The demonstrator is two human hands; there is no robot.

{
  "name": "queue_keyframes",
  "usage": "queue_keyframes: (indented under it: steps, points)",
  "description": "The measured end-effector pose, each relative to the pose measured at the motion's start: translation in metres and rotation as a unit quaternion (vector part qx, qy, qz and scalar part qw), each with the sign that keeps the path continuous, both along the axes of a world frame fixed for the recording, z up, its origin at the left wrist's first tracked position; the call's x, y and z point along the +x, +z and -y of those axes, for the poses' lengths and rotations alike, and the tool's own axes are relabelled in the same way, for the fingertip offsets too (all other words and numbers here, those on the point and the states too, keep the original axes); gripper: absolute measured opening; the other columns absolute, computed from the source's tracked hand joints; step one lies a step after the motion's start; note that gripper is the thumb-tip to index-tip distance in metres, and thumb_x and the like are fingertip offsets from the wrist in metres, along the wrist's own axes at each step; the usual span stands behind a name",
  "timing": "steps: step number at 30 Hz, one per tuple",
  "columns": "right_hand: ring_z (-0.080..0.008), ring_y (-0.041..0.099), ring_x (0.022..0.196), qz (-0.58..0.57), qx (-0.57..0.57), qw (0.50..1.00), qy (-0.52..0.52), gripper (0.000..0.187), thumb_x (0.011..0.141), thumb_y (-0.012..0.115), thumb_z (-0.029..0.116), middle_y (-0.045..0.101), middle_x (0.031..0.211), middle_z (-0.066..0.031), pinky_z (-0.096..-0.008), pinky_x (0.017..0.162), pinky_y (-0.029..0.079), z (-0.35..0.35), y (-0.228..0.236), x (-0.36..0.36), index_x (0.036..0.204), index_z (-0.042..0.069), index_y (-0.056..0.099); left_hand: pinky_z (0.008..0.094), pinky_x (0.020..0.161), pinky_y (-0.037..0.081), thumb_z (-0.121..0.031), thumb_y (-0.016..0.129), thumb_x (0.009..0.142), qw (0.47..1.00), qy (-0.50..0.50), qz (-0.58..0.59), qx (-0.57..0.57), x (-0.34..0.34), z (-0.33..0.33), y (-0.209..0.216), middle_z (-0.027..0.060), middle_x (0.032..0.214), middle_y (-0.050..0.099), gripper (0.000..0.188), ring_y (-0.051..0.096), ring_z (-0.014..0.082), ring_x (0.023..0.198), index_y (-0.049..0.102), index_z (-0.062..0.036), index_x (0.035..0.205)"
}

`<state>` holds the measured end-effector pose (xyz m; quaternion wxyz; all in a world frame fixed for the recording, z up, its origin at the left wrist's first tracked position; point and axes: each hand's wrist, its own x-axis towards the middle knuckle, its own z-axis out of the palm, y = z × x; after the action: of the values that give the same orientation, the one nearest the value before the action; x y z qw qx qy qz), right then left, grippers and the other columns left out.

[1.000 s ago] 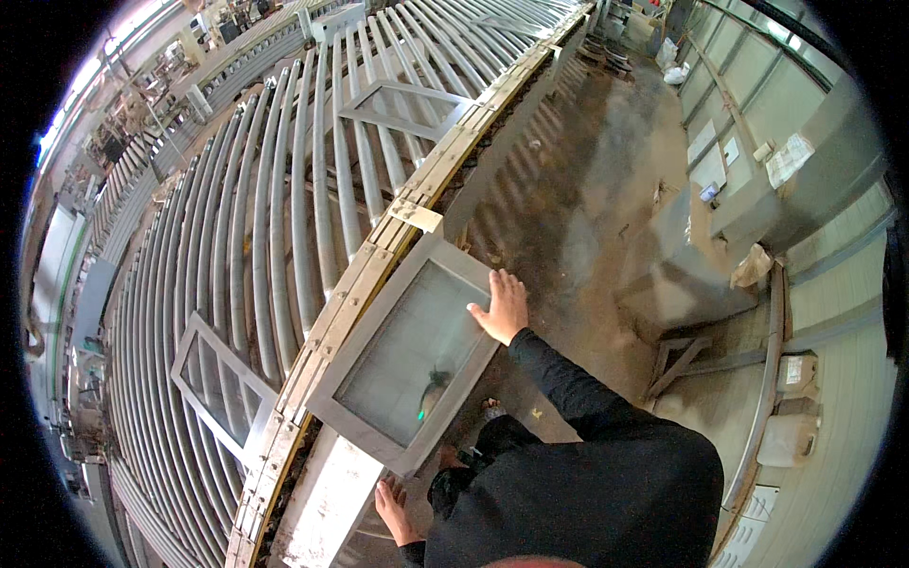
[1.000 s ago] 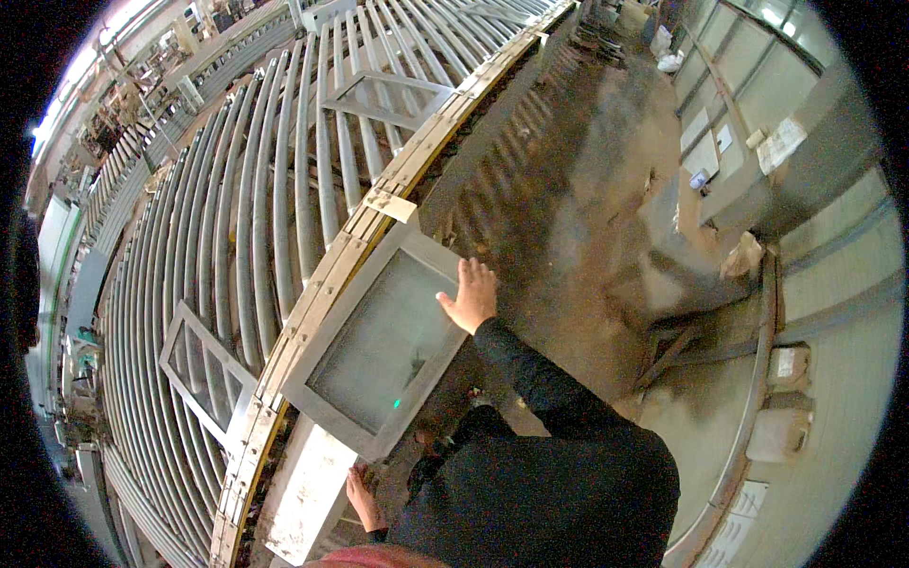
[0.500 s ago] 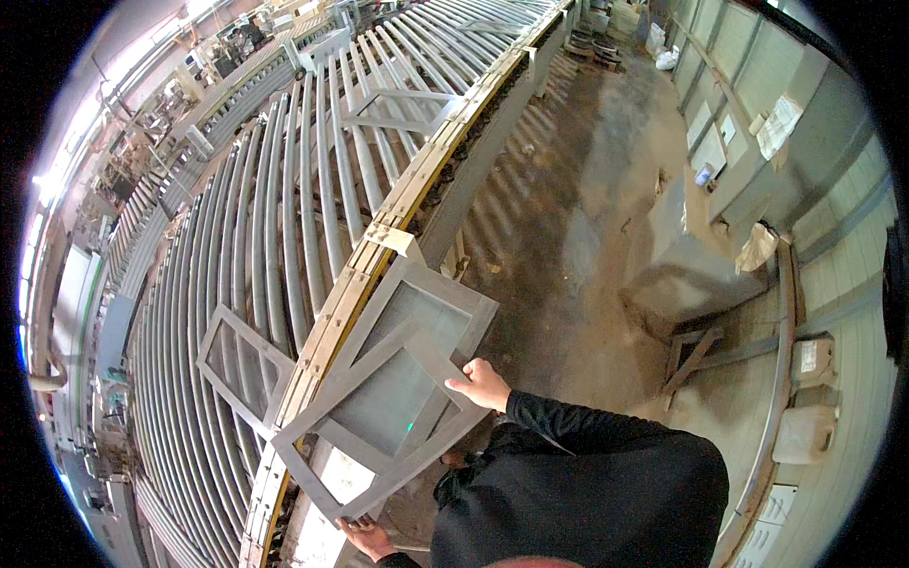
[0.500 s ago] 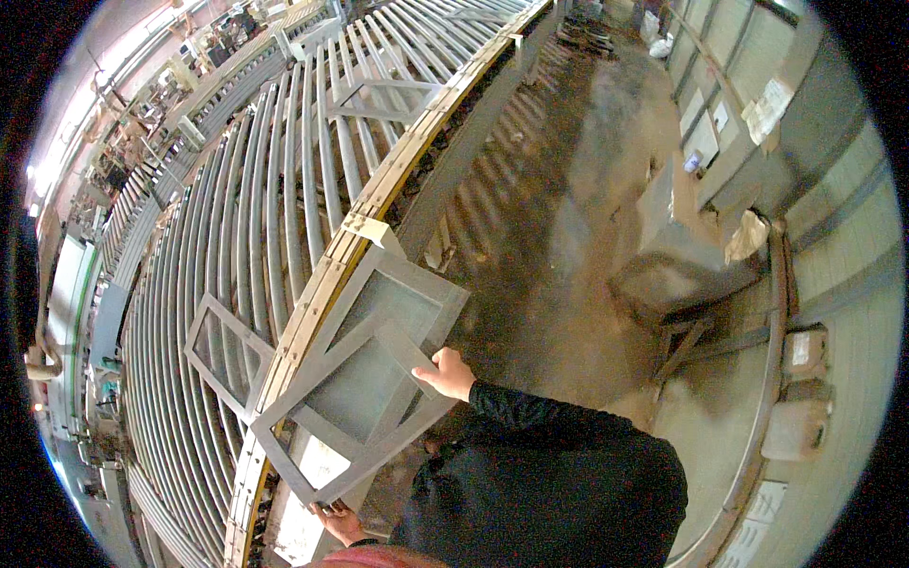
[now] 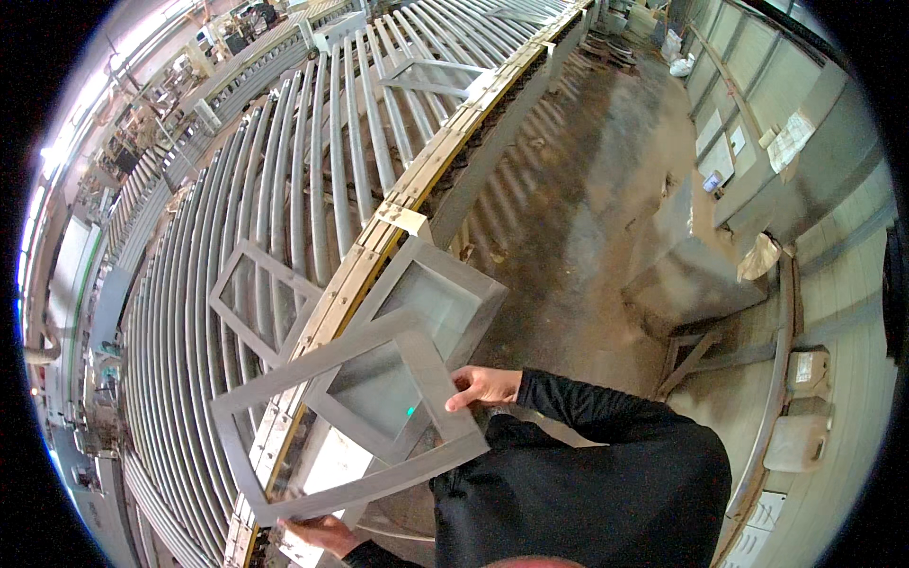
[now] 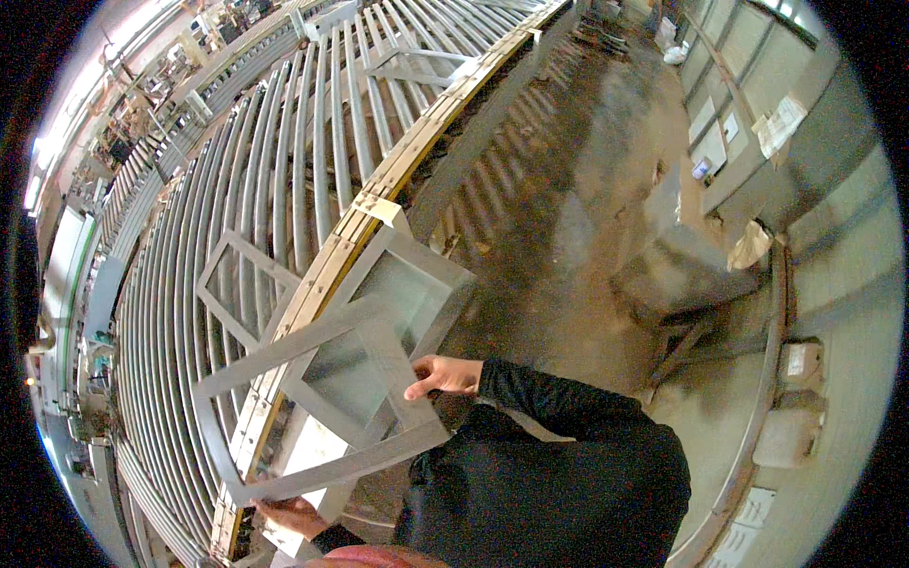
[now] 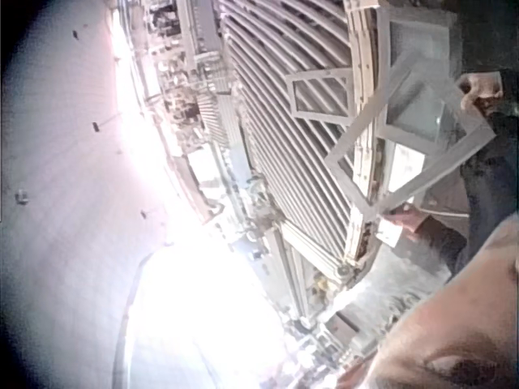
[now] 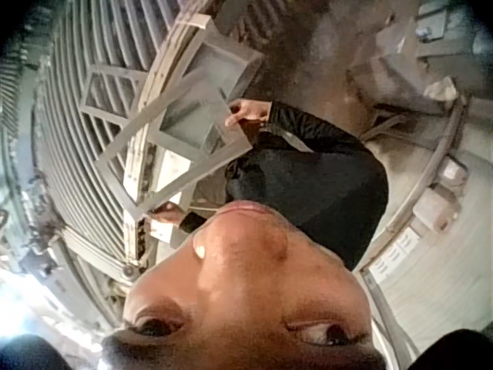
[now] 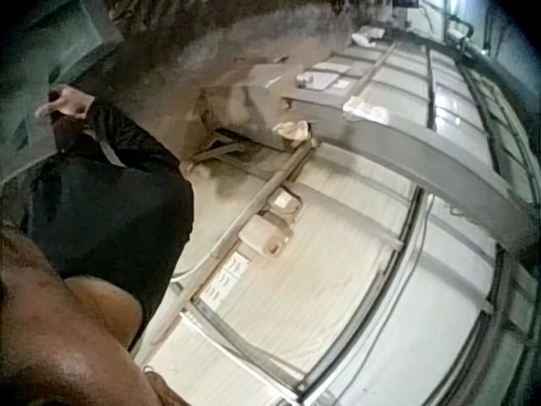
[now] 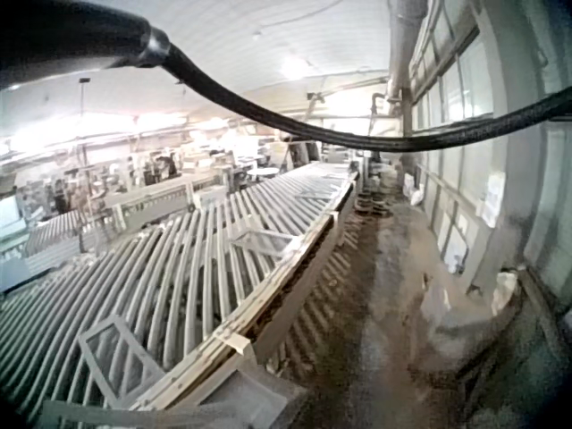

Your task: The person picks up wooden door frames with glass panes and stacks them one by one onto a factory conveyor system.

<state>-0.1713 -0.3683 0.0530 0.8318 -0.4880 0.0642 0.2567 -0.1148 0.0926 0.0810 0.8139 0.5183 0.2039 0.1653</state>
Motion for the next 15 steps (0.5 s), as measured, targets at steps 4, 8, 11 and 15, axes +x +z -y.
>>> queue_keyframes:
  steps: [4,8,11,15]
  points:
    - [-0.0126,0.06,0.098,0.008,0.06,0.997,-0.041,0.039,0.088,0.084,0.026,0.067,0.106,0.0006,-0.0294,0.087,0.049,-0.078,0.017,0.021,0.118,0.005,0.069,0.0503,0.114,0.045,-0.057,0.054,0.1,0.99,-0.121,-0.064,0.023,-0.025,0.146,0.068,0.0127,0.164,0.037,0.08,0.051,0.0375,0.135,0.023,-0.023,0.165]
    - [-0.0171,0.063,0.102,-0.029,0.043,0.997,-0.06,0.047,0.092,0.082,0.03,0.069,0.115,-0.0037,-0.0322,0.092,0.05,-0.135,0.004,0.039,0.127,0.004,0.065,0.0497,0.11,0.048,-0.042,0.054,0.099,0.974,-0.211,-0.043,-0.069,-0.013,0.084,0.005,0.0132,0.157,0.047,0.079,0.057,0.0368,0.13,0.017,-0.0223,0.166]
    - [-0.0166,0.065,0.105,-0.02,-0.054,0.994,0.091,0.046,0.099,0.073,0.028,0.069,0.119,-0.0063,-0.0318,0.095,0.053,-0.156,-0.016,0.05,0.133,0.0,0.06,0.0473,0.099,0.058,-0.029,0.057,0.096,0.984,-0.17,-0.028,-0.043,0.017,0.063,0.032,0.0203,0.154,0.05,0.083,0.069,0.0377,0.115,0.014,-0.0212,0.167]
    - [-0.0124,0.072,0.082,0.188,-0.394,0.896,0.075,0.023,0.098,0.072,0.022,0.077,0.086,-0.0077,-0.0293,0.075,0.056,-0.17,0.018,0.065,0.095,-0.001,0.075,0.0477,0.097,0.059,-0.02,0.062,0.091,0.982,-0.177,-0.002,-0.064,0.092,-0.034,0.012,0.025,0.145,0.057,0.087,0.073,0.0384,0.107,0.016,-0.0092,0.165]
